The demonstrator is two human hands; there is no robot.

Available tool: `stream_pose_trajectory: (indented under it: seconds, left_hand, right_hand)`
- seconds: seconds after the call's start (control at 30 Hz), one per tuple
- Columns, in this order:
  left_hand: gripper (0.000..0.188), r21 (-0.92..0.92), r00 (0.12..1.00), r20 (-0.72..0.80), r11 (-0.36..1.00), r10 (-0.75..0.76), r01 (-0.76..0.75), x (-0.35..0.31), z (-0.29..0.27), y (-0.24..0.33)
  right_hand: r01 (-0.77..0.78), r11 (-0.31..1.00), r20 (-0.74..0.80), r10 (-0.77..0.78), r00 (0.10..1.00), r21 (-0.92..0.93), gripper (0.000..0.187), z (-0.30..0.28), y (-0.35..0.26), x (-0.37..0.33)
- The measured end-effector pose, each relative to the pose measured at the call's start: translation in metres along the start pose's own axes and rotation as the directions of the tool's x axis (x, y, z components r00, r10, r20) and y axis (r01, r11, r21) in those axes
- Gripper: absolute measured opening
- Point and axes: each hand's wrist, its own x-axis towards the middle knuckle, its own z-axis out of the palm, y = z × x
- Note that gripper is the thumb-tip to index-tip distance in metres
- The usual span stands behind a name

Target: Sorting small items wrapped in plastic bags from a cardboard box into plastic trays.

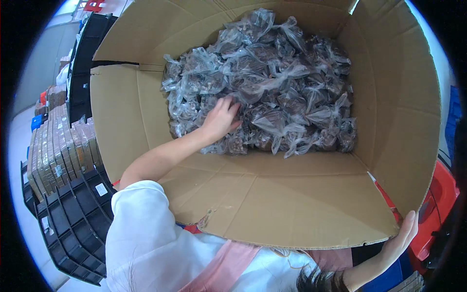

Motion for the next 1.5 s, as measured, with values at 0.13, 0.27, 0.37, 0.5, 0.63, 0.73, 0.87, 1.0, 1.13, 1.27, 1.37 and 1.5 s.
stream_pose_trajectory:
  seconds: [0.13,0.27,0.37,0.5,0.63,0.73,0.87,1.0,1.13,1.27,1.37,1.5]
  left_hand:
    - [0.057,0.01,0.995,-0.082,0.998,0.059,-0.058,-0.005,0.015,-0.01]
    - [0.061,-0.087,0.991,-0.105,0.992,0.081,-0.09,-0.001,0.024,-0.045]
    - [0.061,-0.126,1.0,0.018,0.992,0.006,-0.004,0.006,0.012,-0.04]
    - [0.06,-0.121,0.983,-0.184,0.993,-0.006,-0.016,0.025,-0.023,0.001]
    - [0.065,-0.253,0.986,-0.103,0.962,-0.133,0.104,0.052,-0.021,0.021]
    - [0.072,-0.315,0.996,-0.077,0.949,-0.048,0.022,0.067,-0.03,0.014]
    - [0.077,-0.113,0.993,0.106,0.993,0.041,-0.028,0.039,-0.036,0.02]
    - [0.073,-0.196,0.965,-0.15,0.95,0.216,-0.243,0.018,0.002,0.026]
    - [0.07,-0.256,0.961,-0.146,0.929,0.235,-0.266,0.047,0.005,0.033]
    - [0.073,-0.308,0.994,-0.061,0.945,0.094,-0.108,0.052,0.011,0.018]
    - [0.075,-0.249,0.984,-0.039,0.952,0.175,-0.179,0.046,0.004,0.018]
    - [0.066,0.003,0.883,0.434,0.98,0.178,-0.199,0.058,-0.058,0.024]
  right_hand:
    - [0.064,0.997,0.056,-0.061,0.997,-0.037,0.042,0.001,-0.001,0.001]
    - [0.083,0.992,0.176,-0.066,0.982,-0.09,0.043,-0.006,-0.007,0.005]
    - [0.16,0.971,0.275,-0.107,0.955,-0.177,0.041,-0.007,-0.02,0.008]
    - [0.297,0.922,0.322,-0.21,0.923,-0.249,0.029,0.007,-0.036,0.014]
    - [0.263,0.958,0.272,-0.225,0.936,-0.112,0.037,0.02,-0.027,0.018]
    - [0.223,0.974,0.237,-0.205,0.949,-0.049,0.045,0.016,-0.023,0.017]
    - [0.169,0.984,0.221,-0.153,0.963,-0.056,0.044,0.012,-0.018,0.013]
    - [0.204,0.977,0.269,-0.18,0.946,-0.062,0.043,0.008,-0.023,0.011]
    - [0.152,0.987,0.267,-0.134,0.954,-0.047,0.043,0.003,-0.019,0.007]
    - [0.219,0.96,0.236,-0.176,0.956,-0.173,0.044,-0.001,-0.018,0.004]
    - [0.255,0.941,0.193,-0.214,0.958,-0.224,0.044,0.002,-0.016,-0.002]
    - [0.26,0.932,0.231,-0.203,0.951,-0.251,0.046,0.007,-0.024,-0.007]
